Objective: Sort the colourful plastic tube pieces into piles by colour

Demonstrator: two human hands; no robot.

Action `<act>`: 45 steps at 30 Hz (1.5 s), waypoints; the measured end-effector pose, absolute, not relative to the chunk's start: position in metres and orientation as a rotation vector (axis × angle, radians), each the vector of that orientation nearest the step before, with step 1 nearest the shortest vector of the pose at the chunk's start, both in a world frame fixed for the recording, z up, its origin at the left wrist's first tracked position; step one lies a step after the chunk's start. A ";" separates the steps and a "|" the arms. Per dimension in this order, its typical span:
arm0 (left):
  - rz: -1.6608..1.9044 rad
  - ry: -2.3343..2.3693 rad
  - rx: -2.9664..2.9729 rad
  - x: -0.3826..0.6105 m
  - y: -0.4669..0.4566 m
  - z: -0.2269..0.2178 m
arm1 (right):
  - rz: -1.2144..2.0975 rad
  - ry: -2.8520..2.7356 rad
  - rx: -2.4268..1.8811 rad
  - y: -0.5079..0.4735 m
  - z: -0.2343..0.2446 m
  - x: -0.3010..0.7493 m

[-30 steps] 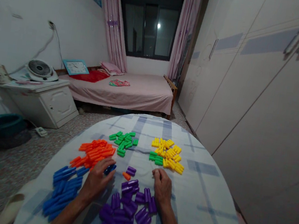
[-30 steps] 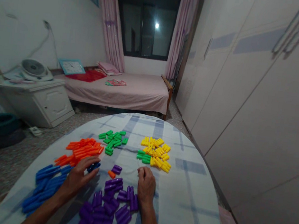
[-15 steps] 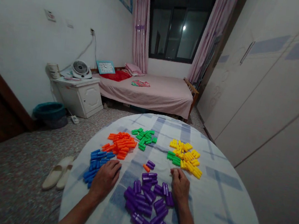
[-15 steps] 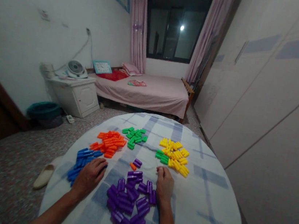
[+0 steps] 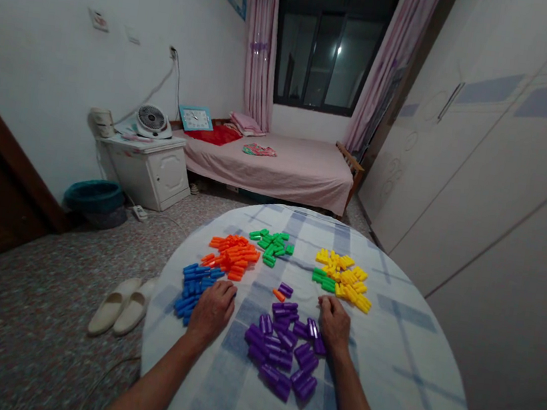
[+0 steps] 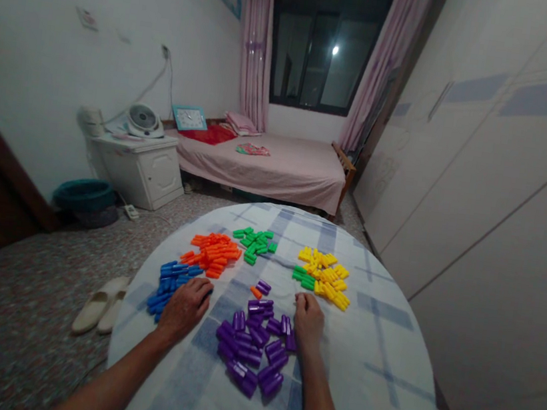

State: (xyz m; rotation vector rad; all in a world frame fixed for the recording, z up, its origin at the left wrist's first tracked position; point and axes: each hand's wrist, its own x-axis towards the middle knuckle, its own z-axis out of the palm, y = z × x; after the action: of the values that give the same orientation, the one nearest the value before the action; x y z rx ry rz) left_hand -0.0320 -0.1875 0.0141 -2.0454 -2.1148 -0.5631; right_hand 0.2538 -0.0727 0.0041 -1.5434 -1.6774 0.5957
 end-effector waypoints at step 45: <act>-0.624 -2.087 -2.075 -0.032 -0.193 0.019 | 0.102 -2.584 -1.535 -0.138 0.057 0.164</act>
State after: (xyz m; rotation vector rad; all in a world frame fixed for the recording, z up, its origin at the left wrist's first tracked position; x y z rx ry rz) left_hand -0.0316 -0.1926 0.0194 -2.0752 -2.0872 -0.6241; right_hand 0.1644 -0.1380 0.0572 -1.5346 -2.5844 0.1023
